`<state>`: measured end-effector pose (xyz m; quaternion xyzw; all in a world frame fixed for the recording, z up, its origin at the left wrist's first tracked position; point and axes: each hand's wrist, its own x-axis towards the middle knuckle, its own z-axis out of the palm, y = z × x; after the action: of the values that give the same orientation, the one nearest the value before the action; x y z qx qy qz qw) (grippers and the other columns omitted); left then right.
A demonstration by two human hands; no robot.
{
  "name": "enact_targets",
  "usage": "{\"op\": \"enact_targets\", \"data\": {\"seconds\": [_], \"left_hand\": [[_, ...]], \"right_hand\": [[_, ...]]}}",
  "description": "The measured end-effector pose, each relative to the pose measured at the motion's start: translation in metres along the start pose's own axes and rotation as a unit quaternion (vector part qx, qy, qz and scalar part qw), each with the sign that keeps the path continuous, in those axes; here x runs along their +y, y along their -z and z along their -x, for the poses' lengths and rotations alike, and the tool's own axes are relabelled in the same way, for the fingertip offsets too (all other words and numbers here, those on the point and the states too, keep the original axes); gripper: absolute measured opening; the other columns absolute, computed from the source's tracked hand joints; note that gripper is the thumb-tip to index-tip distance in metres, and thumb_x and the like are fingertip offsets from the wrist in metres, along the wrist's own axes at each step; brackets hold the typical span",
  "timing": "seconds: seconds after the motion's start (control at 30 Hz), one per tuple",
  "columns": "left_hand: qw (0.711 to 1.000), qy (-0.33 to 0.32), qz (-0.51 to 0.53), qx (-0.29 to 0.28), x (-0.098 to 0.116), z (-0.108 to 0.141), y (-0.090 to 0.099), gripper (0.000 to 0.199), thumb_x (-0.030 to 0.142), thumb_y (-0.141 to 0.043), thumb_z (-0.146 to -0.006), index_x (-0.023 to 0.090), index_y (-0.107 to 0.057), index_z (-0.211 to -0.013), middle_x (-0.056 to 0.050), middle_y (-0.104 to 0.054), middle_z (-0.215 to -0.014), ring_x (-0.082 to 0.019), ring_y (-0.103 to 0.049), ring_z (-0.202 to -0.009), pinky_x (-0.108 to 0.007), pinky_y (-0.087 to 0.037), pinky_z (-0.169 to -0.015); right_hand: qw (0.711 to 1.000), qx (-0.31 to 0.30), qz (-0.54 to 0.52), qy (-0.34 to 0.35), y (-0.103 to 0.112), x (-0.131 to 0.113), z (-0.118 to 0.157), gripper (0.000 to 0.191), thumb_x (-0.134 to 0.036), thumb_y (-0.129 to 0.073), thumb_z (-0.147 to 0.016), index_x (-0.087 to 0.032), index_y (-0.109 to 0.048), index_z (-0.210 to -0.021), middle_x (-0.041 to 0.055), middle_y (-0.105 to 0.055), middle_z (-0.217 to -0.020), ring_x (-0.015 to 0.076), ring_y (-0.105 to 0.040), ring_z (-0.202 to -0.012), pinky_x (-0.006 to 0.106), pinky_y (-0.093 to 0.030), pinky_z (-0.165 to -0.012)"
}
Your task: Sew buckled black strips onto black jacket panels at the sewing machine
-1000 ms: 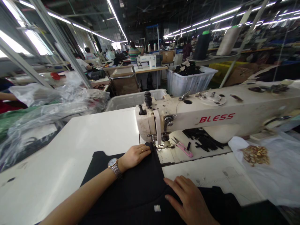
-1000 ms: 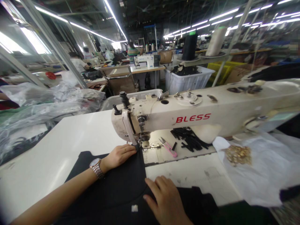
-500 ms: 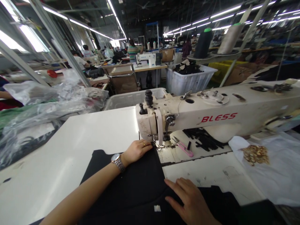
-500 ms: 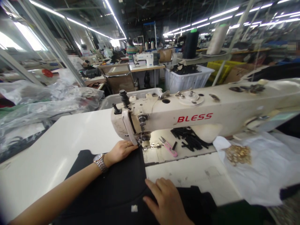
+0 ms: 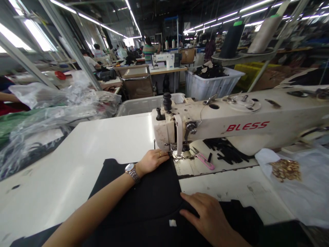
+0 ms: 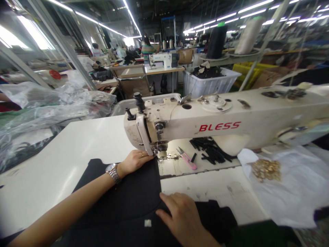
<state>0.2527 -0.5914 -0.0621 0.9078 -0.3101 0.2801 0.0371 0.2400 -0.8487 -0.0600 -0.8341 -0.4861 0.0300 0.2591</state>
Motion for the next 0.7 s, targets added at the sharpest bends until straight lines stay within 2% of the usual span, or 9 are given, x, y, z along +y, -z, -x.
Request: {"op": "enact_targets", "data": {"seconds": [0.23, 0.7], "left_hand": [[1.000, 0.007, -0.010, -0.008, 0.0005, 0.0008, 0.0022, 0.030, 0.015, -0.027, -0.090, 0.010, -0.057, -0.090, -0.007, -0.063, -0.081, -0.013, -0.056, -0.067, -0.023, -0.048, -0.059], [1.000, 0.008, 0.015, 0.014, -0.0004, -0.0010, 0.0002, 0.031, 0.015, -0.028, -0.090, 0.010, -0.058, -0.088, -0.008, -0.064, -0.078, -0.013, -0.059, -0.072, -0.022, -0.049, -0.064]], "right_hand": [[0.996, -0.061, -0.033, -0.049, -0.0001, 0.0012, -0.0073, 0.029, -0.030, -0.066, -0.068, -0.018, -0.063, -0.095, 0.0046, -0.068, -0.076, 0.0203, -0.063, -0.069, 0.029, -0.047, -0.066], [0.998, -0.054, -0.028, -0.032, 0.0034, 0.0028, -0.0067, 0.027, -0.027, -0.064, -0.070, -0.017, -0.062, -0.096, 0.0045, -0.067, -0.076, 0.0188, -0.062, -0.070, 0.027, -0.047, -0.065]]}}
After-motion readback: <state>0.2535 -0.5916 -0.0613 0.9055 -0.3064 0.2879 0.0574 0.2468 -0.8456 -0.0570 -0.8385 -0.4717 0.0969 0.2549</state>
